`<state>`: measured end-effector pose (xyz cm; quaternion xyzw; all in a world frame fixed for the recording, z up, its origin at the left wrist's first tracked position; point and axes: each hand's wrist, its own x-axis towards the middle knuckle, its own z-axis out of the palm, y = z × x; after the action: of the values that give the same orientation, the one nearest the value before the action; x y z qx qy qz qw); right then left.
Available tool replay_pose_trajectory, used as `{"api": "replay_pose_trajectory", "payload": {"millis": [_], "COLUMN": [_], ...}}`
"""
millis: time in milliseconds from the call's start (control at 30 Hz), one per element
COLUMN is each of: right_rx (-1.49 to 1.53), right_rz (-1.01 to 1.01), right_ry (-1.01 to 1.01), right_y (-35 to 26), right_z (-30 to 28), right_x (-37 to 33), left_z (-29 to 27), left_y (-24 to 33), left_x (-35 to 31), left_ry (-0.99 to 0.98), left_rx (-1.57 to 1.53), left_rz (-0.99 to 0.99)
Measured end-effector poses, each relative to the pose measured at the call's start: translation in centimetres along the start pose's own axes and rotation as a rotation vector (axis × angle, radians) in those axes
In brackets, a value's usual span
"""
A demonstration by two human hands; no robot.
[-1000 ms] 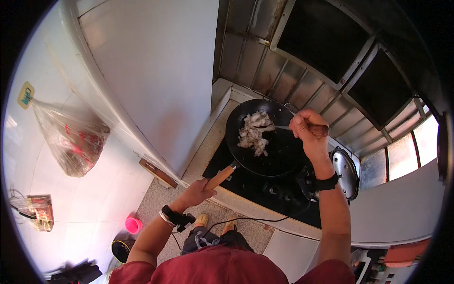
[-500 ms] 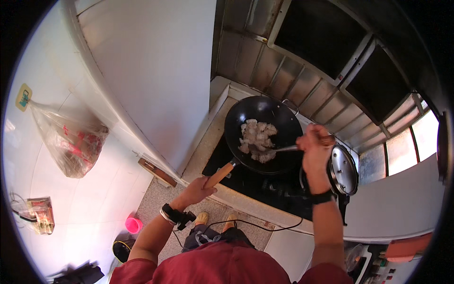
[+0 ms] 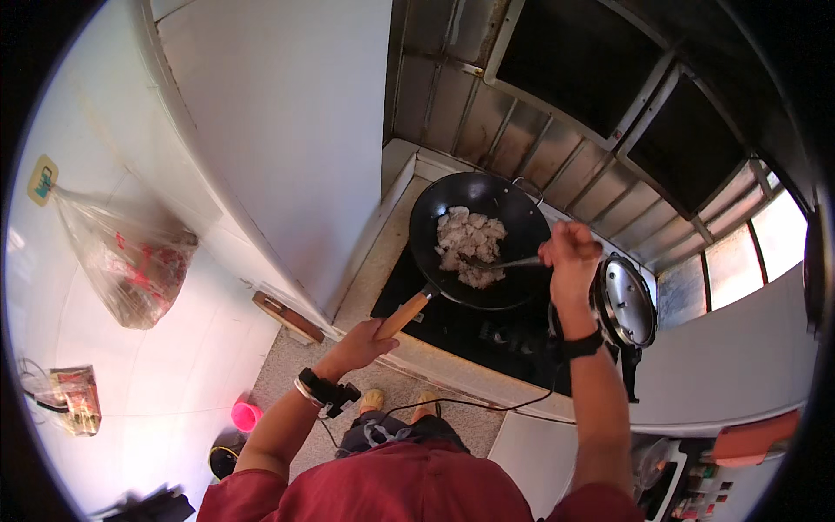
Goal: Cooking some food in a pan on a stove.
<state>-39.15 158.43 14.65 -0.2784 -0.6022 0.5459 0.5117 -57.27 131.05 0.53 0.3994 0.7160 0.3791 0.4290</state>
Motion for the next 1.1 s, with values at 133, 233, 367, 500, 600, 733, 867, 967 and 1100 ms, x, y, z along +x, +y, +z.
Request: {"api": "replay_pose_trajectory", "payload": {"millis": [133,233,367,500,600,733,867,967,1100], "right_rx": [0.046,-0.033,0.028,0.233,0.186,0.206,0.253,0.213,0.216], "right_rz": [0.0,0.016,-0.001,0.028,0.043,0.051,0.065,0.022,-0.009], "right_ry": [-0.028,-0.026,-0.068,-0.027,0.019,0.035,0.01,0.005,-0.033], "right_y": [-3.6,-1.4,-1.4,-3.8,-0.3,0.0,-3.4,-0.1,1.3], "right_z": [-0.6,-0.9,-0.8,0.6,1.2,1.8,2.7,2.8,1.9], "right_x": [0.8,-1.5,0.4,0.4,-1.1,0.0,1.1,-0.5,1.0], "left_z": [-0.1,-0.2,0.2,0.0,0.1,-0.2,-0.2,0.0,0.0], "left_y": [-0.5,-0.7,-0.8,-0.9,-0.9,0.3,-0.2,-0.6,-0.1], "left_x": [-0.2,-0.1,0.4,0.0,0.2,0.1,-0.3,0.0,0.2], "left_ry": [0.022,-0.003,0.003,0.019,0.019,-0.048,0.009,-0.001,-0.015], "left_rx": [0.03,0.043,0.016,0.02,0.012,-0.018,-0.013,-0.019,0.008], "left_rz": [0.023,0.002,0.074,0.034,0.046,-0.041,0.003,-0.001,0.043]}}
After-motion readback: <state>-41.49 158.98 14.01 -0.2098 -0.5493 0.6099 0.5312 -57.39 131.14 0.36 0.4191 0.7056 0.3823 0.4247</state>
